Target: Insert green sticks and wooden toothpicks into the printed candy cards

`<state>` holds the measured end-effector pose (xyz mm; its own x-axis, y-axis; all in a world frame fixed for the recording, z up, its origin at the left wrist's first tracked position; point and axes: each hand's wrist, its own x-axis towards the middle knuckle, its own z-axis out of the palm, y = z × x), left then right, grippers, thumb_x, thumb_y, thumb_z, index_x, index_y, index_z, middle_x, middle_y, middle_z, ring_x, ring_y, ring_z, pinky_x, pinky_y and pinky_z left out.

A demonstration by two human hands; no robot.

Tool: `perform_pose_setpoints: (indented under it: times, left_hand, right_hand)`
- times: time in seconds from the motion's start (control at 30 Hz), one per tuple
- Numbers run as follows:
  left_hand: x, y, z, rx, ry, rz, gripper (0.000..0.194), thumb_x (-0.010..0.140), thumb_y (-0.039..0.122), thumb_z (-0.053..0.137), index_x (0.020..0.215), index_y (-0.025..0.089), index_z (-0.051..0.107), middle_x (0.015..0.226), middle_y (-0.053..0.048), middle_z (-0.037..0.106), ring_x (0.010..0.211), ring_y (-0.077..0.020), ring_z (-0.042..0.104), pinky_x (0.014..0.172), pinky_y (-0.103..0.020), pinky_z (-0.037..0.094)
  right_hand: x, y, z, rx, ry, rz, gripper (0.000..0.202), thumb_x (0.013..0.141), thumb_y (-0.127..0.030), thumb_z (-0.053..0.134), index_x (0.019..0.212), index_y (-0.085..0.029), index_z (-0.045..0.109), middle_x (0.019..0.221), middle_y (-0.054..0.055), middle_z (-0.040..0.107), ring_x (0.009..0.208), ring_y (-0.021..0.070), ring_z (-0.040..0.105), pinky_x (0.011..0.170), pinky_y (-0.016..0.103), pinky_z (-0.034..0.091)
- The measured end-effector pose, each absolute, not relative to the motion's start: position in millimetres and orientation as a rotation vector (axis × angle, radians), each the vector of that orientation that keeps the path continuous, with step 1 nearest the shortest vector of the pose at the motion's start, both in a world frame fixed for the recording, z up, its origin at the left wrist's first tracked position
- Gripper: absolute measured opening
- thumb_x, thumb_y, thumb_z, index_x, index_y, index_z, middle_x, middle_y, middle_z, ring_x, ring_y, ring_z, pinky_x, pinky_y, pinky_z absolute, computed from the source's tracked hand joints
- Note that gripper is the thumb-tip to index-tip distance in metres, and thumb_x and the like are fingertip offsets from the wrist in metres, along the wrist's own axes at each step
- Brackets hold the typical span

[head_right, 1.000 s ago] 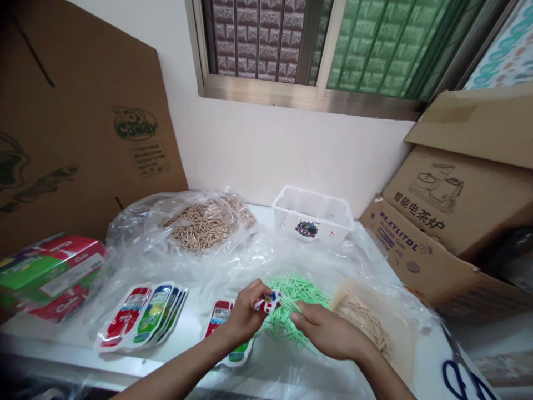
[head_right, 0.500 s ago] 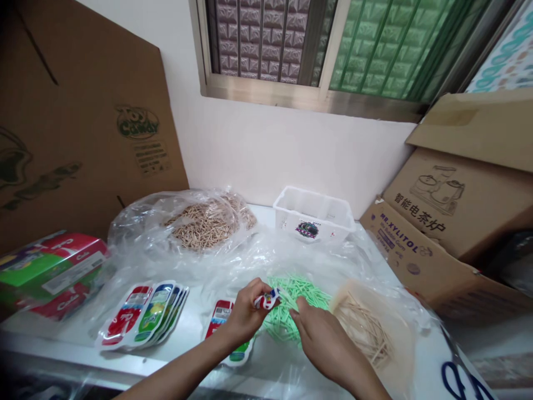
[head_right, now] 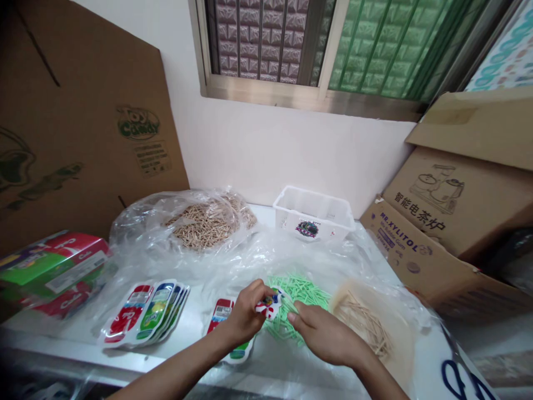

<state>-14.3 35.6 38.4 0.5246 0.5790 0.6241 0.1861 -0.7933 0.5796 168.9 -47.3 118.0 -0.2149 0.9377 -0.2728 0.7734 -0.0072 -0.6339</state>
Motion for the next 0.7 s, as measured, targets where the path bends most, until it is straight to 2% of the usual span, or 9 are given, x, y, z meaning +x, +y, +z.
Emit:
perform_pose_setpoints:
  times: [0.17,0.3,0.4,0.47,0.57,0.63,0.7]
  left_hand:
    - [-17.5,34.2,42.6,2.509,0.598,1.19,0.024,0.067,0.003,0.048,0.086,0.017,0.054,0.069,-0.003,0.049,0.066,-0.0161,0.047,0.055,-0.024,0.033]
    - [-20.1,29.0,44.7,2.722,0.614,1.204,0.019,0.073,0.004,0.046,0.085,0.016,0.054,0.069,-0.004,0.05,0.065,-0.0161,0.046,0.057,-0.026,0.033]
    - [-25.8,18.3,47.4,2.907,0.702,1.045,0.01,0.073,0.011,0.049,0.079,0.018,0.053,0.07,-0.004,0.053,0.066,-0.0166,0.045,0.06,-0.028,0.033]
    - [-31.1,7.2,50.7,2.938,0.87,0.943,0.007,0.07,0.019,0.055,0.076,0.018,0.053,0.076,-0.005,0.055,0.07,-0.018,0.048,0.062,-0.03,0.033]
    - [-37.1,-10.7,53.1,2.925,1.007,0.807,0.023,0.071,0.024,0.056,0.093,0.016,0.053,0.091,-0.008,0.06,0.083,-0.0212,0.053,0.073,-0.034,0.036]
    - [-38.7,-18.1,49.3,2.911,1.056,0.612,0.023,0.073,0.022,0.054,0.094,0.013,0.052,0.08,-0.007,0.063,0.075,-0.0199,0.057,0.074,-0.035,0.038]
    - [-40.3,-20.4,40.8,2.826,1.184,0.481,0.023,0.074,0.024,0.053,0.093,0.012,0.054,0.079,-0.009,0.066,0.071,-0.0215,0.06,0.069,-0.035,0.041]
  right_hand:
    - [169.6,-42.2,119.2,-1.875,-2.26,0.889,0.036,0.091,-0.044,0.03,0.088,-0.019,0.055,0.086,0.008,0.067,0.078,0.0215,0.06,0.071,0.03,0.041]
    - [167.9,-35.6,123.2,-1.867,-2.387,0.87,0.031,0.089,-0.039,0.033,0.095,-0.018,0.055,0.091,0.01,0.067,0.078,0.0223,0.061,0.069,0.03,0.041]
    - [160.7,-31.1,116.5,-1.788,-2.449,0.861,0.029,0.085,-0.028,0.035,0.104,-0.017,0.054,0.092,0.01,0.068,0.08,0.0217,0.062,0.069,0.028,0.042]
    - [154.5,-28.4,105.2,-1.781,-2.475,0.788,0.04,0.081,-0.021,0.037,0.118,-0.014,0.049,0.092,0.012,0.069,0.081,0.0226,0.064,0.068,0.027,0.042]
    - [146.5,-21.3,82.9,-1.723,-2.556,0.676,0.064,0.074,-0.016,0.041,0.136,-0.007,0.032,0.091,0.015,0.07,0.082,0.0257,0.066,0.068,0.028,0.044]
    - [141.5,-12.2,68.5,-1.647,-2.627,0.698,0.073,0.071,-0.016,0.041,0.141,-0.005,0.023,0.086,0.015,0.071,0.077,0.027,0.067,0.065,0.029,0.045]
    - [134.5,-0.5,57.2,-1.584,-2.702,0.768,0.078,0.07,-0.018,0.044,0.143,-0.007,0.02,0.082,0.013,0.072,0.073,0.0289,0.068,0.062,0.031,0.047]
